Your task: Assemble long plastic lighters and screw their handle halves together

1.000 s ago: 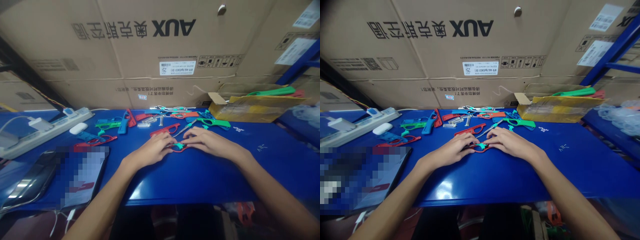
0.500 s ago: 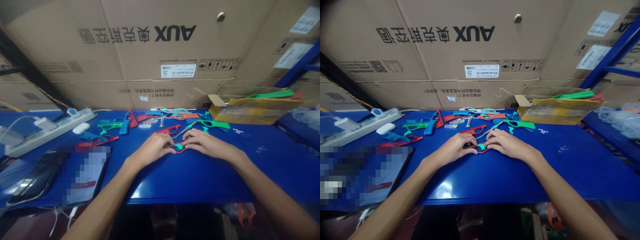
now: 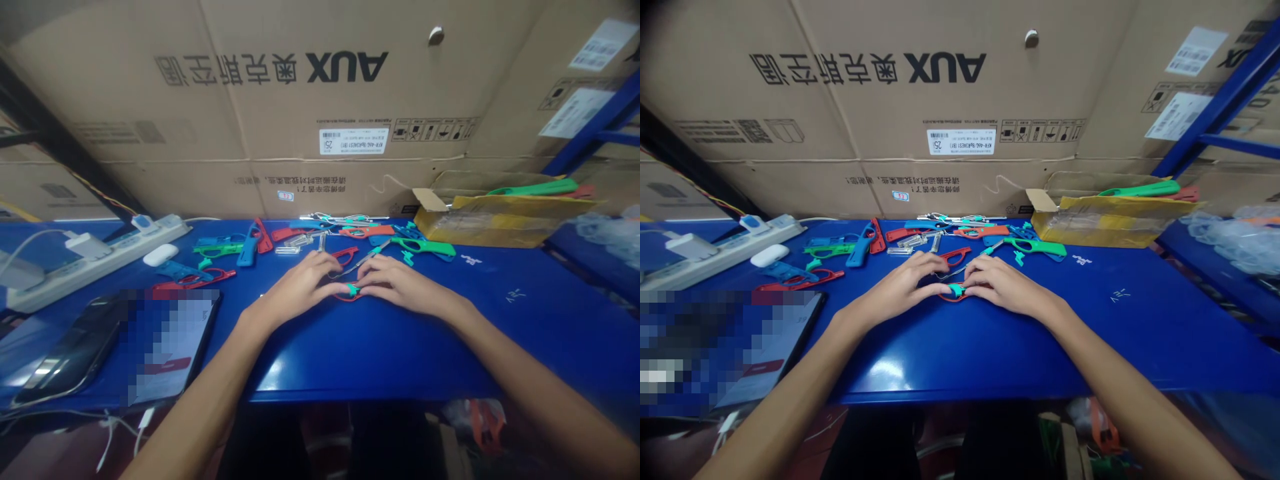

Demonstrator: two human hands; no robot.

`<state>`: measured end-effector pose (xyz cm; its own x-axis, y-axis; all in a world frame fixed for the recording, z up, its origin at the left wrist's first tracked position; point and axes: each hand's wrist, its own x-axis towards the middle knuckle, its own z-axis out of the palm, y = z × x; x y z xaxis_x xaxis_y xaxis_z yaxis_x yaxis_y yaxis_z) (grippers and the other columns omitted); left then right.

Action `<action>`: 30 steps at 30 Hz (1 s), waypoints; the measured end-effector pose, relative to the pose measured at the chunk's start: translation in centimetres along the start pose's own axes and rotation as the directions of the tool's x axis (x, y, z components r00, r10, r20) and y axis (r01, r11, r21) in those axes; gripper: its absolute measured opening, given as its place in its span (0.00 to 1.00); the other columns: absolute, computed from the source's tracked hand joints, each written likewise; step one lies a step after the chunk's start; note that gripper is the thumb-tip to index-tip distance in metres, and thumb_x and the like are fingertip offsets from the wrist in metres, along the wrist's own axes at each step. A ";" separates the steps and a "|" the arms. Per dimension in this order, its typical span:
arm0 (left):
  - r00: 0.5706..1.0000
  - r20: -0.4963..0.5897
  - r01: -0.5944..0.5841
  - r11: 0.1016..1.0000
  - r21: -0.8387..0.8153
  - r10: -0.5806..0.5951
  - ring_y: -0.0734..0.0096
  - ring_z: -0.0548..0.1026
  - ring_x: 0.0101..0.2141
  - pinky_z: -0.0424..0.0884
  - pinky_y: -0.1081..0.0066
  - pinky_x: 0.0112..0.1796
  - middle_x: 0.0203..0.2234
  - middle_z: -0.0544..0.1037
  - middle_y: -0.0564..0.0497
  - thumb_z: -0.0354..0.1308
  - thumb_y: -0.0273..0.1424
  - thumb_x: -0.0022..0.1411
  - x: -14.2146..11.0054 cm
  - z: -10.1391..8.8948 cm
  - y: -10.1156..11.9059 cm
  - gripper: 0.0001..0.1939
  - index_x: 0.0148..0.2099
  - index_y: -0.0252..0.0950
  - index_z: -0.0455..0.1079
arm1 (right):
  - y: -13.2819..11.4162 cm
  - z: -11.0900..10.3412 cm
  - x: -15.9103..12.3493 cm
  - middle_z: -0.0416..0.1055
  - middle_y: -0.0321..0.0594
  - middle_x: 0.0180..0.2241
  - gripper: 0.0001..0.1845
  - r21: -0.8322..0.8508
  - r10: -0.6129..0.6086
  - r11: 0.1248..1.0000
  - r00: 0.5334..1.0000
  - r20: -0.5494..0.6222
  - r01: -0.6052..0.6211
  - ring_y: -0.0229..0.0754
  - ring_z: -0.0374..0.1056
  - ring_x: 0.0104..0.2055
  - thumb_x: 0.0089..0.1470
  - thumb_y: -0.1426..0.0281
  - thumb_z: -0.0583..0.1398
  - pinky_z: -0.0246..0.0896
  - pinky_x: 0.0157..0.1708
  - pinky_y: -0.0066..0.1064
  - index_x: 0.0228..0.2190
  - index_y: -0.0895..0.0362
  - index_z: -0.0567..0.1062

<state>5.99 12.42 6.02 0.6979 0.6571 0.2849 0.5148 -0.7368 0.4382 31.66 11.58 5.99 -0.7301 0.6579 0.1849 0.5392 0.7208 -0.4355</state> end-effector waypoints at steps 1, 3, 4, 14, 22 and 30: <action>0.999 -0.035 0.013 1.000 0.023 -0.013 0.60 0.70 0.53 0.68 0.60 0.55 0.52 0.74 0.46 0.55 0.44 0.70 0.0 0.0 -0.1 0.20 0.57 0.38 0.70 | -0.2 0.2 0.0 0.73 0.43 0.46 0.16 -0.008 -0.007 1.000 1.000 0.000 0.007 0.47 0.67 0.51 0.67 0.60 0.56 0.60 0.55 0.43 0.43 0.52 0.81; 0.994 -0.098 0.064 0.992 0.107 -0.053 0.57 0.69 0.55 0.67 0.58 0.56 0.54 0.73 0.43 0.54 0.40 0.71 0.1 0.2 -0.5 0.21 0.61 0.36 0.65 | -0.7 0.4 0.1 0.73 0.43 0.47 0.16 -0.013 -0.011 1.000 1.000 -0.006 0.011 0.47 0.68 0.51 0.67 0.58 0.55 0.61 0.55 0.44 0.45 0.51 0.80; 0.990 -0.116 0.096 0.983 0.157 -0.078 0.56 0.69 0.55 0.67 0.57 0.56 0.53 0.74 0.42 0.54 0.36 0.72 0.1 0.4 -0.8 0.19 0.61 0.34 0.65 | -0.9 0.5 0.1 0.73 0.43 0.48 0.17 -0.011 -0.002 1.000 1.000 -0.015 0.002 0.48 0.68 0.52 0.67 0.57 0.55 0.61 0.55 0.44 0.48 0.51 0.78; 0.948 -0.248 0.225 0.970 0.087 -0.198 0.54 0.75 0.50 0.72 0.52 0.52 0.47 0.78 0.41 0.57 0.21 0.65 -0.1 0.6 -3.1 0.14 0.53 0.33 0.69 | -1.0 -0.3 0.0 0.74 0.45 0.47 0.22 -0.039 0.145 0.986 0.948 -0.282 -0.162 0.49 0.71 0.47 0.67 0.57 0.55 0.66 0.51 0.47 0.58 0.51 0.69; 0.959 -0.227 0.010 0.821 -0.571 -0.170 0.62 0.78 0.48 0.74 0.59 0.53 0.48 0.79 0.45 0.65 0.29 0.62 1.2 1.4 0.5 0.20 0.55 0.37 0.67 | -1.7 0.8 1.0 0.74 0.42 0.55 0.19 0.079 0.113 0.993 0.881 -0.459 -0.087 0.50 0.68 0.58 0.65 0.59 0.59 0.62 0.58 0.50 0.54 0.50 0.74; 0.976 -0.220 -0.018 0.994 -0.104 -0.005 0.60 0.73 0.55 0.68 0.57 0.57 0.54 0.75 0.46 0.58 0.37 0.70 0.7 1.0 0.7 0.17 0.58 0.39 0.66 | -1.5 0.4 0.9 0.76 0.41 0.50 0.16 0.084 0.104 0.994 0.833 -0.543 -0.069 0.49 0.71 0.52 0.62 0.60 0.61 0.65 0.54 0.46 0.49 0.51 0.76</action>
<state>7.32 12.23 5.65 0.5687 0.6800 0.4628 0.4478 -0.7279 0.5193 30.05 10.97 6.45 -0.3241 0.7417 0.5872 0.5511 0.6525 -0.5201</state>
